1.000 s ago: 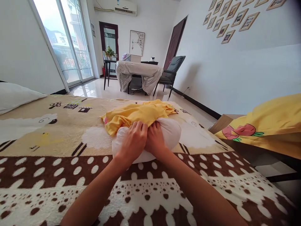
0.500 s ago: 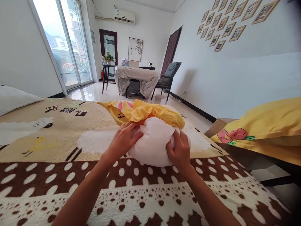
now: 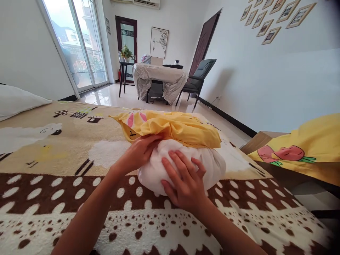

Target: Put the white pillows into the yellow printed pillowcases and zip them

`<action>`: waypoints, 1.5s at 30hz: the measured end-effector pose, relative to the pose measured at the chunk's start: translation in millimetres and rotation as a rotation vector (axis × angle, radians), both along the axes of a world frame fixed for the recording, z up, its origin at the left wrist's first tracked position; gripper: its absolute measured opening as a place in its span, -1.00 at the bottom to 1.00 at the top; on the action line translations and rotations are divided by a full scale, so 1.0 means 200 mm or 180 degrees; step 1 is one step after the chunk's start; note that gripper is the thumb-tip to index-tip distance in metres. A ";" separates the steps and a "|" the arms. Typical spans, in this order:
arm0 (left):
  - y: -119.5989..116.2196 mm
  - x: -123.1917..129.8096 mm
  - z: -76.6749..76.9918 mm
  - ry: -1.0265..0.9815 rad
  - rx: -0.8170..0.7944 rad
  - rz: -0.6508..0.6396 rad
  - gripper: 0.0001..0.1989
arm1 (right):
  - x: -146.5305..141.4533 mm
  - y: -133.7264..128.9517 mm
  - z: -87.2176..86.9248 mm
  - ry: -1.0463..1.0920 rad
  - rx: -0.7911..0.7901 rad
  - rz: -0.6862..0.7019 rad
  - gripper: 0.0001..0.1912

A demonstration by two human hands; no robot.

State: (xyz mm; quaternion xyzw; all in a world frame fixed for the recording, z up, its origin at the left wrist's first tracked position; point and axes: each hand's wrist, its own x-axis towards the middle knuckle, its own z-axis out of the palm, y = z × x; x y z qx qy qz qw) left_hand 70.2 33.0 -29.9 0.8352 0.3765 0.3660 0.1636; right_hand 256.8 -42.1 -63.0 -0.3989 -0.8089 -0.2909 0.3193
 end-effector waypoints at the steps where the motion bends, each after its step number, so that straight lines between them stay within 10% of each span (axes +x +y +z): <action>1: 0.01 0.01 -0.02 0.0075 0.0017 0.0027 -0.64 | -0.01 0.00 -0.04 0.0018 0.0108 0.0059 -0.55; 5: 0.04 0.05 -0.09 0.0255 0.0379 0.0544 -0.71 | -0.05 -0.01 -0.12 0.0064 0.0110 0.0017 -0.57; 15: 0.03 0.08 -0.16 0.0202 0.3165 0.1492 -0.84 | -0.11 0.05 -0.02 -0.0184 -0.0658 -0.0396 -0.37; 22: 0.00 0.09 -0.08 0.1111 0.2289 0.2300 -0.90 | -0.12 0.20 0.04 -0.0037 -0.0680 -0.0629 -0.65; 35: -0.02 0.18 -0.18 0.0841 0.2653 0.1910 -0.89 | -0.10 0.42 0.05 -0.0141 -0.0506 -0.0907 -0.75; 39: 0.07 0.12 -0.26 0.0331 0.2829 0.1791 -0.95 | -0.08 0.37 0.04 -0.0169 -0.0434 -0.0741 -0.68; 45: 0.14 0.06 -0.37 0.0329 0.2940 0.1552 -0.89 | -0.08 0.07 -0.20 -0.0155 -0.0288 -0.0827 -0.59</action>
